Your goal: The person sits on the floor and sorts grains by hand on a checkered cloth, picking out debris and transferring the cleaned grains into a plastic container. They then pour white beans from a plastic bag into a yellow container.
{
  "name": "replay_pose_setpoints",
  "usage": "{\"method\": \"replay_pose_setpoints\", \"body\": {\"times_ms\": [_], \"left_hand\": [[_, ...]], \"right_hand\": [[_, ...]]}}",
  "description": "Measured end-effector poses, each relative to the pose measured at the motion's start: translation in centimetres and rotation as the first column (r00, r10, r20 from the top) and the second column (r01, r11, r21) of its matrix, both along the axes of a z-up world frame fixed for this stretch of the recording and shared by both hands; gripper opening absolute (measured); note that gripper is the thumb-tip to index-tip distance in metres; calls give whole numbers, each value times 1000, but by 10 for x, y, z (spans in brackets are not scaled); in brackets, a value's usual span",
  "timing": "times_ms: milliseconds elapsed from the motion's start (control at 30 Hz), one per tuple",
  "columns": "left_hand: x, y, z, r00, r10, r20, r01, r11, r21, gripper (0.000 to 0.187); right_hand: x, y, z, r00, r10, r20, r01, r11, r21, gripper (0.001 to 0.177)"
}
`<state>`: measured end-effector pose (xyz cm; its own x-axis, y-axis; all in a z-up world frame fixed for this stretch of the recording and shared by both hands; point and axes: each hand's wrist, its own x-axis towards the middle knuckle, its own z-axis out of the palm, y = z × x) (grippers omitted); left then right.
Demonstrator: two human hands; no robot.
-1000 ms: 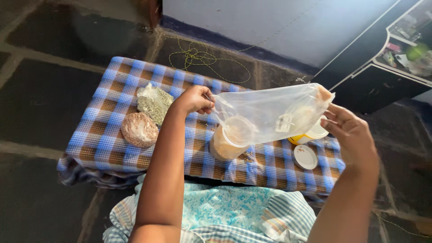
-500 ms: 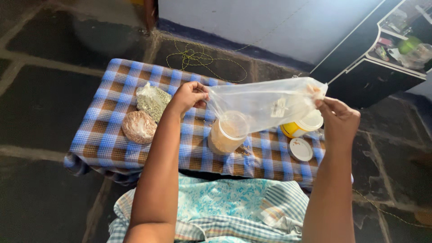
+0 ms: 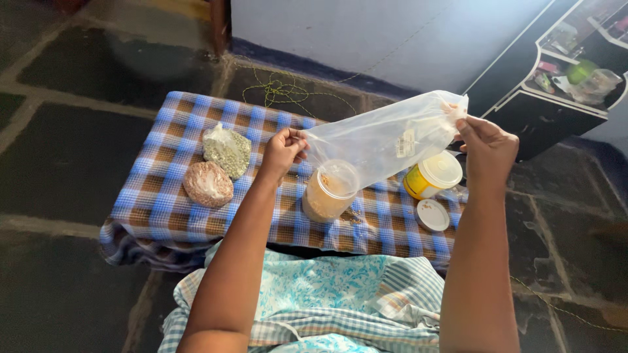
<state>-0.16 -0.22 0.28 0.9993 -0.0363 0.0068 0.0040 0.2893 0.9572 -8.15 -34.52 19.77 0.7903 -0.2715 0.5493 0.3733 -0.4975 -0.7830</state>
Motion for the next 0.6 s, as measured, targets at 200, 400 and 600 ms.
{"method": "replay_pose_setpoints", "body": {"times_ms": [200,400,600], "left_hand": [[-8,-6,6,1000,-16,20,17,1000,-24,7],[-8,-6,8,1000,-16,25,17,999,-41,7],[-8,-7,8,1000,0,18,0,999,-43,7]], "right_hand": [[-1,-6,6,999,44,11,-44,996,74,16],[-4,-4,14,997,72,21,-72,997,40,16],[-9,0,24,995,88,37,-89,996,11,13]]}}
